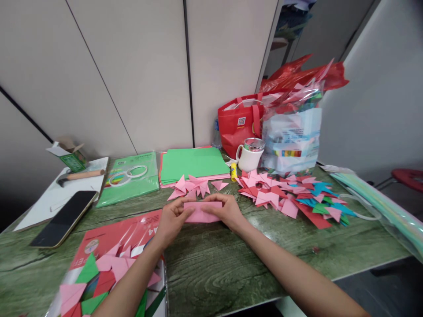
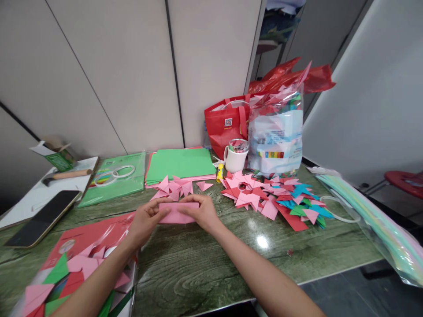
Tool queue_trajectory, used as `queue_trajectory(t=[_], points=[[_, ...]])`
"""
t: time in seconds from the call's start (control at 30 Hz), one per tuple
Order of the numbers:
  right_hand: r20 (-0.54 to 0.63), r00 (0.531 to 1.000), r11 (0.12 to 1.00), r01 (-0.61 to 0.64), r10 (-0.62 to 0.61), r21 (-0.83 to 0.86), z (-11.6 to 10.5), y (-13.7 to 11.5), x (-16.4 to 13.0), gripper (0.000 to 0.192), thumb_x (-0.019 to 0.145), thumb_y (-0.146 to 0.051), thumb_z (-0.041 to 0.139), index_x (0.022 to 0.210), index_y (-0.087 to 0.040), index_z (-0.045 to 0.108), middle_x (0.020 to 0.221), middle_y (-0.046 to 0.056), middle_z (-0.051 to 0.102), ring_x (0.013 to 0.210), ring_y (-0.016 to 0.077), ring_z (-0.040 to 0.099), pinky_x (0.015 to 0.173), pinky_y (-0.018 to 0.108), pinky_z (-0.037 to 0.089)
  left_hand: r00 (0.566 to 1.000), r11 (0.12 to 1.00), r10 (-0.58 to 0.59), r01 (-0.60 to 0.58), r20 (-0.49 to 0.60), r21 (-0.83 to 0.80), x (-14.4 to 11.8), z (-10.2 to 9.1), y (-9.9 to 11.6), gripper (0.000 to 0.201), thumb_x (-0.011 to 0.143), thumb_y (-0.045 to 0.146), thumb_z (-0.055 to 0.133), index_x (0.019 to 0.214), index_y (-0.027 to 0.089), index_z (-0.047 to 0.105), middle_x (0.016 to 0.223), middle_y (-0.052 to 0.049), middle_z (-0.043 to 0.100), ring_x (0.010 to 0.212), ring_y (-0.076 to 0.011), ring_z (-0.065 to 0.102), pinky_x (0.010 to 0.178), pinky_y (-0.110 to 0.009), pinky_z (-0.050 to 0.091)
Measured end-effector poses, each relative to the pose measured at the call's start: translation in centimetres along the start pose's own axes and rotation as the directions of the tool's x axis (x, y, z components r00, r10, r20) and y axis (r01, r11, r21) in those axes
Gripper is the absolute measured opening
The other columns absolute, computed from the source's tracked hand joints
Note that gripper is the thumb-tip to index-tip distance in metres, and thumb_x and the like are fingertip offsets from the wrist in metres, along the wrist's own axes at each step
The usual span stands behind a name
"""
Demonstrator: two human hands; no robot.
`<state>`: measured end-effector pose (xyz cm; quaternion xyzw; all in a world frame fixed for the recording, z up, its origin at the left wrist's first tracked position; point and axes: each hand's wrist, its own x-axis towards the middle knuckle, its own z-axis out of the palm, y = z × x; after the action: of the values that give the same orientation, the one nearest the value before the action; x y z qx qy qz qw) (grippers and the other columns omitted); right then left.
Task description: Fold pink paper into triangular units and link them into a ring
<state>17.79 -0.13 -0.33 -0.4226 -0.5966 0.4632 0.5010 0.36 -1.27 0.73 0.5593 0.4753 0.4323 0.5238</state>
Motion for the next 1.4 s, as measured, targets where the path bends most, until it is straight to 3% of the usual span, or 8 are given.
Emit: queue_trajectory(t=[0.27,0.57,0.77,0.87,0.97,1.2,1.4], points=[[-0.002,1.0,1.0,-0.009,0.009,0.001,0.01,0.06,0.06,0.021,0.059,-0.032,0.07,0.072,-0.016,0.068,0.07,0.001,0.065,0.063,0.0136,0.055,0.058,0.024,0.042,1.0,0.999,-0.01,0.01,0.004,-0.051,0.01,0.09,0.1,0.034,0.065,0.032,0.066,0.093,0.013,0.06,0.052,0.003,0.057,0.043,-0.0075,0.047,0.043,-0.017,0.032],[0.026,0.999,0.999,0.032,-0.032,-0.009,0.0,0.15,0.03,0.018,0.062,-0.032,0.069,0.071,-0.016,0.067,0.07,0.001,0.065,0.064,0.014,0.056,0.06,0.024,0.043,0.999,0.999,0.034,-0.034,0.035,0.007,-0.03,0.01,-0.02,0.032,0.07,0.03,0.063,0.097,0.014,0.058,0.051,0.004,0.055,0.042,-0.0071,0.047,0.042,-0.016,0.032],[0.031,0.999,0.997,0.042,-0.04,-0.057,-0.01,0.14,0.02,0.016,0.061,-0.03,0.07,0.07,-0.016,0.067,0.068,0.001,0.065,0.063,0.0148,0.057,0.059,0.025,0.043,0.991,0.991,0.122,-0.125,0.047,0.057,-0.06,0.13,0.05,0.028,0.064,0.024,0.067,0.089,0.017,0.059,0.08,-0.002,0.065,0.069,-0.0142,0.06,0.06,-0.023,0.046],[0.038,0.998,0.995,0.051,-0.049,-0.08,0.06,-0.09,-0.06,0.016,0.061,-0.029,0.07,0.07,-0.016,0.067,0.069,0.001,0.066,0.065,0.0153,0.058,0.061,0.026,0.045,0.976,0.959,0.212,-0.217,0.049,0.182,-0.03,0.12,0.15,0.027,0.064,0.021,0.067,0.09,0.018,0.064,0.092,-0.005,0.067,0.086,-0.0186,0.06,0.076,-0.029,0.046],[0.034,0.997,0.995,0.067,-0.064,-0.079,0.17,-0.26,-0.15,0.016,0.061,-0.028,0.07,0.071,-0.016,0.067,0.071,0.002,0.067,0.067,0.0161,0.059,0.065,0.027,0.045,0.974,0.938,0.214,-0.225,0.069,0.265,-0.04,0.14,0.31,0.024,0.067,0.021,0.065,0.091,0.02,0.068,0.094,-0.004,0.069,0.09,-0.0199,0.06,0.084,-0.032,0.044],[-0.019,0.999,0.997,0.036,-0.034,0.061,0.06,0.35,0.21,0.032,0.055,-0.031,0.074,0.082,-0.017,0.065,0.083,0.004,0.066,0.078,0.0172,0.06,0.072,0.029,0.046,0.97,0.911,0.239,-0.209,-0.041,0.356,-0.22,0.21,0.6,0.023,0.066,0.025,0.066,0.088,0.021,0.07,0.088,-0.003,0.071,0.083,-0.0205,0.062,0.076,-0.029,0.046],[-0.036,0.997,0.974,-0.061,0.071,0.22,0.06,0.33,0.33,0.031,0.051,-0.031,0.076,0.074,-0.017,0.063,0.071,0.0,0.063,0.063,0.0117,0.055,0.058,0.023,0.044,0.965,0.912,0.253,-0.211,-0.075,0.352,-0.34,0.17,0.91,0.022,0.065,0.024,0.067,0.086,0.022,0.071,0.086,-0.002,0.072,0.079,-0.02,0.063,0.07,-0.027,0.047]])
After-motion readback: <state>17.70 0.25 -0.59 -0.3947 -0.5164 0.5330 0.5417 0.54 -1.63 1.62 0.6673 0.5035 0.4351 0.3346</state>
